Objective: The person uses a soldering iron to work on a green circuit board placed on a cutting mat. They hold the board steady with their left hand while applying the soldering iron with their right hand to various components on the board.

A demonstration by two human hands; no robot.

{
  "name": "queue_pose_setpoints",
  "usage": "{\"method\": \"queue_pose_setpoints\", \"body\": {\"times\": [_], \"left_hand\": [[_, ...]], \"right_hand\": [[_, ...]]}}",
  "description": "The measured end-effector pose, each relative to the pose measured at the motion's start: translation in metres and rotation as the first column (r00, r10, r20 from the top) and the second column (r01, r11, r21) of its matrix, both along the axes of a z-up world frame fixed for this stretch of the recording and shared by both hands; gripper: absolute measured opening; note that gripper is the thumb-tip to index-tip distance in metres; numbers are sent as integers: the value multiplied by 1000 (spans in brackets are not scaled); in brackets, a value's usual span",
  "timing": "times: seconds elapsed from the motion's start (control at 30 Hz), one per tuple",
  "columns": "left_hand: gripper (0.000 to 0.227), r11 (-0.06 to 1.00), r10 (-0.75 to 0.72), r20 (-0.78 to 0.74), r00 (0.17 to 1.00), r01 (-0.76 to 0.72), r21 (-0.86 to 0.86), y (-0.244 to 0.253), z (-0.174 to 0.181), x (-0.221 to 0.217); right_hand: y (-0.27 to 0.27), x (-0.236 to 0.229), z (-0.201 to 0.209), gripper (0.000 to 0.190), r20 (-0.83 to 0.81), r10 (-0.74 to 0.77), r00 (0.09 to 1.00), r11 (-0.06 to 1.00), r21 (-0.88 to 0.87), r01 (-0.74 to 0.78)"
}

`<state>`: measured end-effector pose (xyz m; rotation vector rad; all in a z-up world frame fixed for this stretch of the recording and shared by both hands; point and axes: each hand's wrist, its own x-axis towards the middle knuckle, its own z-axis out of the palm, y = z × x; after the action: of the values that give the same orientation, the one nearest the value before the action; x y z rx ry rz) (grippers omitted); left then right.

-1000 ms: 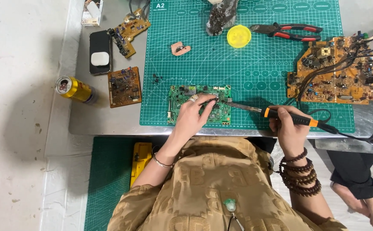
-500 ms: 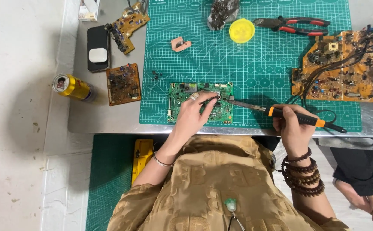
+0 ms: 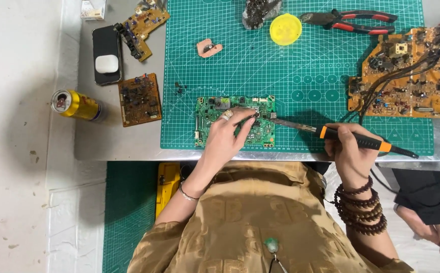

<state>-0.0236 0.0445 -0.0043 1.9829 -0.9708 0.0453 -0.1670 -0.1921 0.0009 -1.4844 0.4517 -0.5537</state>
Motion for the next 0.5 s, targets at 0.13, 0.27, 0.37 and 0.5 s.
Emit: {"method": "queue_pose_setpoints", "body": {"times": [0.13,0.27,0.37,0.5], "left_hand": [[25,1000,-9,-13,1000,9,11,-1,7,1],[26,999,1,-21,1000,0,37,-1,3,2],[25,999,2,4,1000,-2,35,0,0,3],[25,999,-3,13,1000,2,37,1,4,4]], "right_hand": [[-3,1,-11,25,16,-5,1000,1000,-26,5],[-1,1,-4,25,-4,-13,1000,1000,25,13],[3,3,3,28,-30,-23,999,1000,-1,23],[4,4,3,30,-34,-4,999,998,-63,1]]}}
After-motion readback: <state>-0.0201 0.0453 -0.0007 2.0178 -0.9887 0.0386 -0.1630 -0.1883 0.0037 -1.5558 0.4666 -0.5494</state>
